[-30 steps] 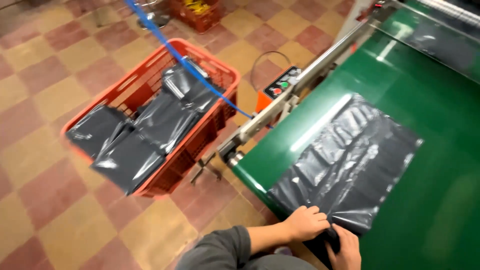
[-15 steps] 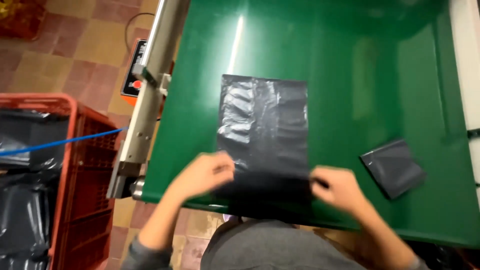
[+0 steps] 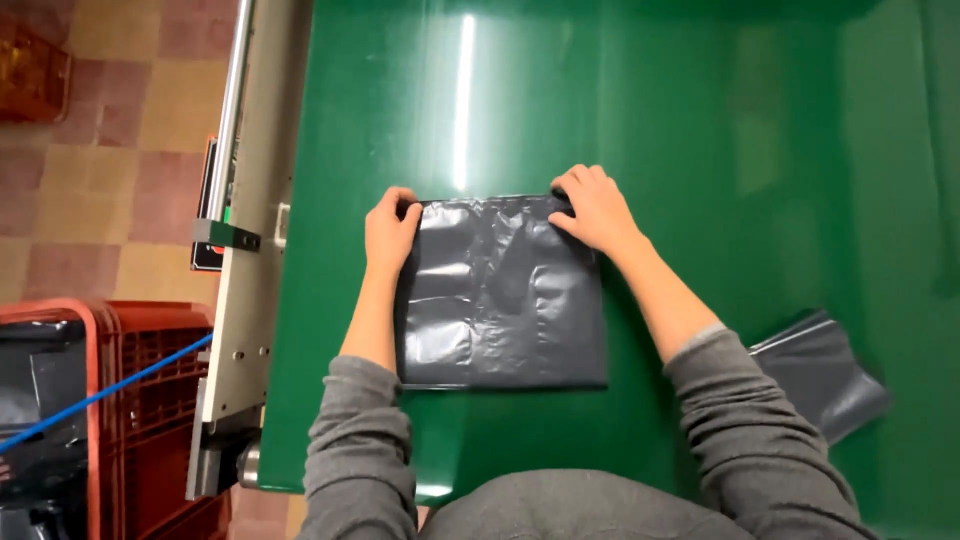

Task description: Folding black plastic bags on a conveyor belt and placing them into a storage crate.

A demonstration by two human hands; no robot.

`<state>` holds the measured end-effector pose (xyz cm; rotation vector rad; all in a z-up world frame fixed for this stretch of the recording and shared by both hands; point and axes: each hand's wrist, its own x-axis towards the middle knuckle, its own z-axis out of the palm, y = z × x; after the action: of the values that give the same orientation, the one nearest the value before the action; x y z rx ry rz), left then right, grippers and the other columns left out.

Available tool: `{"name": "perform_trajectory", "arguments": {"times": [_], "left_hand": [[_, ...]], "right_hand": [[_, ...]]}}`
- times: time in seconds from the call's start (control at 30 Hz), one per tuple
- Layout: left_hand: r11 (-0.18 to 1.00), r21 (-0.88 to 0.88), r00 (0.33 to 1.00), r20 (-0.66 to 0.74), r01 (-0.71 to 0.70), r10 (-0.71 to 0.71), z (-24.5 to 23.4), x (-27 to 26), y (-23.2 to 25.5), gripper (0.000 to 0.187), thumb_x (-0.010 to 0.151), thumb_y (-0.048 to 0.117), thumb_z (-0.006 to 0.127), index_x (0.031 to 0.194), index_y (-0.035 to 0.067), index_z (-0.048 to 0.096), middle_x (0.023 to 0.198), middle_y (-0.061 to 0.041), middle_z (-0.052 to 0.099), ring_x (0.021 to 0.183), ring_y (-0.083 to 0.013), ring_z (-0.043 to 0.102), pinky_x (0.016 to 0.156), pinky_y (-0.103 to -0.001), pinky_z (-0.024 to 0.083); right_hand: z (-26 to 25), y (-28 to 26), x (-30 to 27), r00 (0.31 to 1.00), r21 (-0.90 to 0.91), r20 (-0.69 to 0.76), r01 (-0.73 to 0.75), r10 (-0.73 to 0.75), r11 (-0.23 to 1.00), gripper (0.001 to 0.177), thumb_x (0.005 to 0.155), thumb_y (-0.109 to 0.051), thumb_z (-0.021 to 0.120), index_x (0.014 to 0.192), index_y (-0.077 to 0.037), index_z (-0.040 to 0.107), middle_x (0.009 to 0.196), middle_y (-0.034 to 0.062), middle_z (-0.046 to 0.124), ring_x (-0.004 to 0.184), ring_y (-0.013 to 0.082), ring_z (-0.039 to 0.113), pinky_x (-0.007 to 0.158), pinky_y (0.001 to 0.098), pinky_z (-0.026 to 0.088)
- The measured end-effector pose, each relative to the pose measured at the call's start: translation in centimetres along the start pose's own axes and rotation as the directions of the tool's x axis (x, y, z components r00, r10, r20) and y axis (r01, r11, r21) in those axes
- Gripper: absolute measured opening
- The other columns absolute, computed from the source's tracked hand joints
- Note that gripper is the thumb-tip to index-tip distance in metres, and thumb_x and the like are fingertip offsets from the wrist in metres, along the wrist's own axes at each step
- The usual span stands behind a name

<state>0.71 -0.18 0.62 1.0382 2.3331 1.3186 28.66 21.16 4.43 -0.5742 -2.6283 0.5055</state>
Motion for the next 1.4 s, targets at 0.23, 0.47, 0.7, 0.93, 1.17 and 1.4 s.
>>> {"name": "perform_trajectory", "arguments": {"times": [0.23, 0.47, 0.7, 0.93, 1.17, 1.4], "left_hand": [[0.879, 0.377, 0.934, -0.088, -0.291, 0.347, -0.7, -6.9, 7.7, 0.034, 0.088, 0.020, 0.077, 0.116, 0.005, 0.064, 0.112, -0.014, 0.066, 0.101, -0.0359, 0.064, 0.089, -0.041, 0.051], [0.471, -0.622, 0.764, 0.611, 0.625, -0.207, -2.1, -14.5, 2.6, 0.074, 0.100, 0.066, 0.029, 0.143, 0.008, 0.049, 0.144, -0.011, 0.060, 0.132, -0.0277, 0.060, 0.101, -0.038, 0.048], [0.201, -0.711, 0.731, 0.600, 0.674, -0.326, -6.0, -18.3, -1.6, 0.091, 0.095, 0.073, 0.023, 0.154, 0.006, 0.038, 0.151, -0.013, 0.051, 0.137, -0.0277, 0.050, 0.110, -0.044, 0.043], [0.905, 0.081, 0.904, 0.129, -0.418, 0.407, -9.8, -24.0, 4.8, 0.067, 0.089, 0.043, 0.067, 0.140, 0.002, 0.050, 0.144, -0.018, 0.052, 0.134, -0.0338, 0.049, 0.111, -0.045, 0.039], [0.175, 0.350, 0.390, 0.796, -0.920, 0.463, -8.4, -21.9, 0.9, 0.013, 0.099, 0.025, 0.068, 0.108, 0.015, 0.067, 0.103, 0.000, 0.068, 0.102, -0.0207, 0.066, 0.078, -0.037, 0.052], [0.639, 0.122, 0.257, 0.959, -0.759, 0.122, -5.1, -21.8, 7.2, 0.032, 0.097, 0.042, 0.062, 0.104, 0.015, 0.076, 0.103, -0.009, 0.075, 0.097, -0.0315, 0.074, 0.084, -0.042, 0.057]], "right_hand": [[1.7, 0.3, 2.7, 0.891, -0.105, 0.397, -0.195, 0.221, 0.975, 0.040, 0.074, -0.026, 0.084, 0.102, -0.007, 0.062, 0.100, 0.0135, 0.066, 0.101, 0.0368, 0.060, 0.085, 0.0476, 0.047], [-4.6, -10.1, -5.1, 1.000, 0.035, -0.010, -0.001, 0.001, 0.999, 0.021, 0.090, -0.007, 0.072, 0.109, -0.007, 0.063, 0.104, 0.0092, 0.066, 0.099, 0.0330, 0.062, 0.085, 0.0449, 0.043], [-2.7, -17.7, -20.0, 0.990, -0.106, -0.133, 0.022, -0.037, 0.994, 0.026, 0.072, -0.007, 0.077, 0.096, -0.011, 0.067, 0.100, 0.0041, 0.065, 0.100, 0.0276, 0.059, 0.086, 0.0457, 0.042], [-0.7, -20.6, -22.4, 0.978, -0.193, -0.205, -0.084, 0.043, 0.978, 0.028, 0.076, -0.005, 0.074, 0.104, -0.008, 0.070, 0.114, 0.0079, 0.067, 0.115, 0.0300, 0.059, 0.099, 0.0464, 0.045], [4.7, -26.0, -21.9, 0.988, -0.046, -0.124, 0.085, -0.090, 0.995, 0.044, 0.088, -0.002, 0.061, 0.131, 0.003, 0.063, 0.140, 0.0201, 0.061, 0.138, 0.0388, 0.053, 0.119, 0.0520, 0.040], [7.5, -25.5, -26.9, 0.984, 0.250, -0.176, 0.029, 0.016, 0.968, 0.048, 0.084, -0.004, 0.066, 0.132, 0.000, 0.062, 0.139, 0.0203, 0.062, 0.134, 0.0377, 0.056, 0.118, 0.0490, 0.040]]}}
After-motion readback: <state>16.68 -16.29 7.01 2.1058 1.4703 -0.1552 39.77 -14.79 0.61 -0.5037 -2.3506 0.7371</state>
